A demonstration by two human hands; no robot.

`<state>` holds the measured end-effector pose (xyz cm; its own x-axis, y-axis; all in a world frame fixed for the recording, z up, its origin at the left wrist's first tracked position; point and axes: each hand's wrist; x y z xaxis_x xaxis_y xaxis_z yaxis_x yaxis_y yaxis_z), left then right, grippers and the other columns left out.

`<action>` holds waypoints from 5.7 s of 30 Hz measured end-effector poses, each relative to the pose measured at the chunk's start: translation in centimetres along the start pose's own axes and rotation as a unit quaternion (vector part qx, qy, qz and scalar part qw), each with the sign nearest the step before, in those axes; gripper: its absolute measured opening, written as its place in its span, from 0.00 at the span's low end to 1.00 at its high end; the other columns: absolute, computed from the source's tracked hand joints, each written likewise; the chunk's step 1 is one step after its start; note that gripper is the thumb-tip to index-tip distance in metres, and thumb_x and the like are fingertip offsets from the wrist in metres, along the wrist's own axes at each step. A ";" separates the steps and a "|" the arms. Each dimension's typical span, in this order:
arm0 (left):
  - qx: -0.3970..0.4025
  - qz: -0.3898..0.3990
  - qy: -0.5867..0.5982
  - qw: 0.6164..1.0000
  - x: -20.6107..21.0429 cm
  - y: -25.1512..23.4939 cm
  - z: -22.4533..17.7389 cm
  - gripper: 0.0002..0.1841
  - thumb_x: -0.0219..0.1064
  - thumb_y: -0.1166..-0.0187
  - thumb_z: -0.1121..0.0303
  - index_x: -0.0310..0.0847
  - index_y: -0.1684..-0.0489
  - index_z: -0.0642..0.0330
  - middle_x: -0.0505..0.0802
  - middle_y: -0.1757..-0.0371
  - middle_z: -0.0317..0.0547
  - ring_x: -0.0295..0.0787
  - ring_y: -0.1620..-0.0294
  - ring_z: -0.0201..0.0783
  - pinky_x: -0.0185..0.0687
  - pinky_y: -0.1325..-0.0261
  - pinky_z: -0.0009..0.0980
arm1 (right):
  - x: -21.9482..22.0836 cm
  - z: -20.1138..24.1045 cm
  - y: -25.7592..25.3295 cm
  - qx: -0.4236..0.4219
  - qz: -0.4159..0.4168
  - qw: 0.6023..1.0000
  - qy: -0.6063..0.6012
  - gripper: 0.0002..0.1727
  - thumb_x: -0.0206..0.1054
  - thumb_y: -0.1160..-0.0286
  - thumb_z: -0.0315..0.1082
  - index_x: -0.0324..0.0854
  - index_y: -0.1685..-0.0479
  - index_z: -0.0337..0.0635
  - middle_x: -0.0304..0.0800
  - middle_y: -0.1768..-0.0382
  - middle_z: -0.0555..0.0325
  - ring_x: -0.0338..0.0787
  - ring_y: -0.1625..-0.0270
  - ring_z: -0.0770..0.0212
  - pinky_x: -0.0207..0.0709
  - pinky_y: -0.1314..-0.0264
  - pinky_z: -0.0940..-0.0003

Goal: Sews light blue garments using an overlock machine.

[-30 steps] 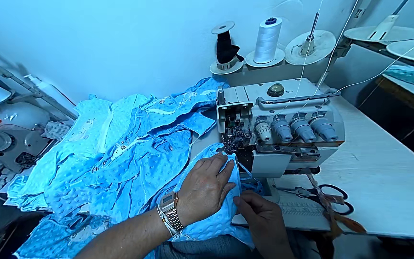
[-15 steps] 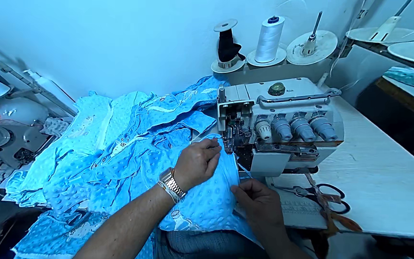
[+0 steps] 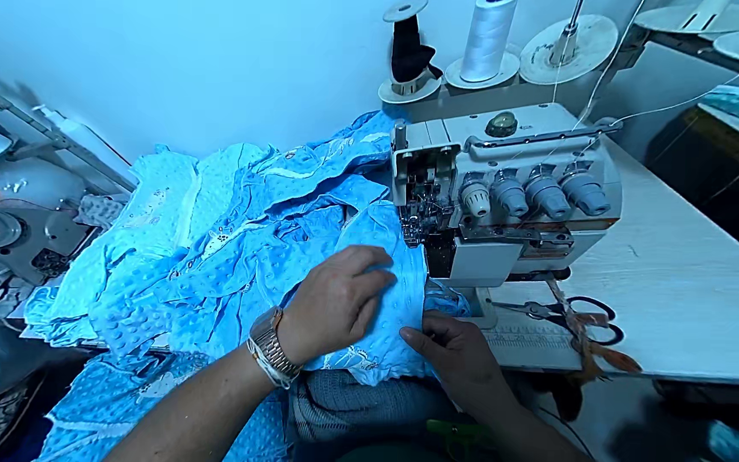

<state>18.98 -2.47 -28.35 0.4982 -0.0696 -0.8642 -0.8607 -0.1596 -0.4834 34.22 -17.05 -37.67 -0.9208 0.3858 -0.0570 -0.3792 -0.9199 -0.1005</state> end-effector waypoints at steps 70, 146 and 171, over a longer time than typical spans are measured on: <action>-0.096 -0.071 -0.089 0.989 -3.6 -3.4 -4.5 0.09 0.65 0.25 0.73 0.88 0.53 0.64 0.91 0.55 0.50 0.90 0.52 0.45 0.87 0.54 0.43 | -0.8 2.3 -0.2 -0.006 -0.036 0.972 0.233 0.17 0.76 0.37 0.50 0.90 0.60 0.46 0.83 0.51 0.57 0.87 0.54 0.65 0.85 0.56 0.64; -0.130 -0.019 0.058 0.990 3.1 -1.5 1.8 0.17 0.60 0.18 0.66 0.93 0.42 0.60 0.91 0.30 0.51 0.86 0.27 0.48 0.72 0.18 0.50 | -3.8 2.0 -2.4 -0.017 -0.044 0.998 -0.030 0.11 0.65 0.20 0.33 0.94 0.65 0.44 0.92 0.75 0.62 0.89 0.73 0.72 0.84 0.69 0.79; 0.041 0.021 0.195 0.980 3.6 -4.0 6.8 0.13 0.68 0.25 0.60 0.99 0.58 0.56 0.89 0.60 0.44 0.80 0.47 0.37 0.73 0.41 0.32 | 1.0 2.8 -3.5 0.084 -0.090 0.966 -0.228 0.12 0.65 0.18 0.26 0.88 0.70 0.36 0.92 0.73 0.54 0.92 0.71 0.65 0.90 0.64 0.70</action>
<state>23.53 4.60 -30.47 0.4507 -0.4485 -0.7718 -0.8786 -0.0701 -0.4723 34.42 -13.63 -34.61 -0.7681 0.5045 0.3943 -0.5111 -0.8540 0.0970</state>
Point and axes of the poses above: each hand's wrist, its own y-axis away from the middle knuckle, its own x-axis out of the palm, z = x × y
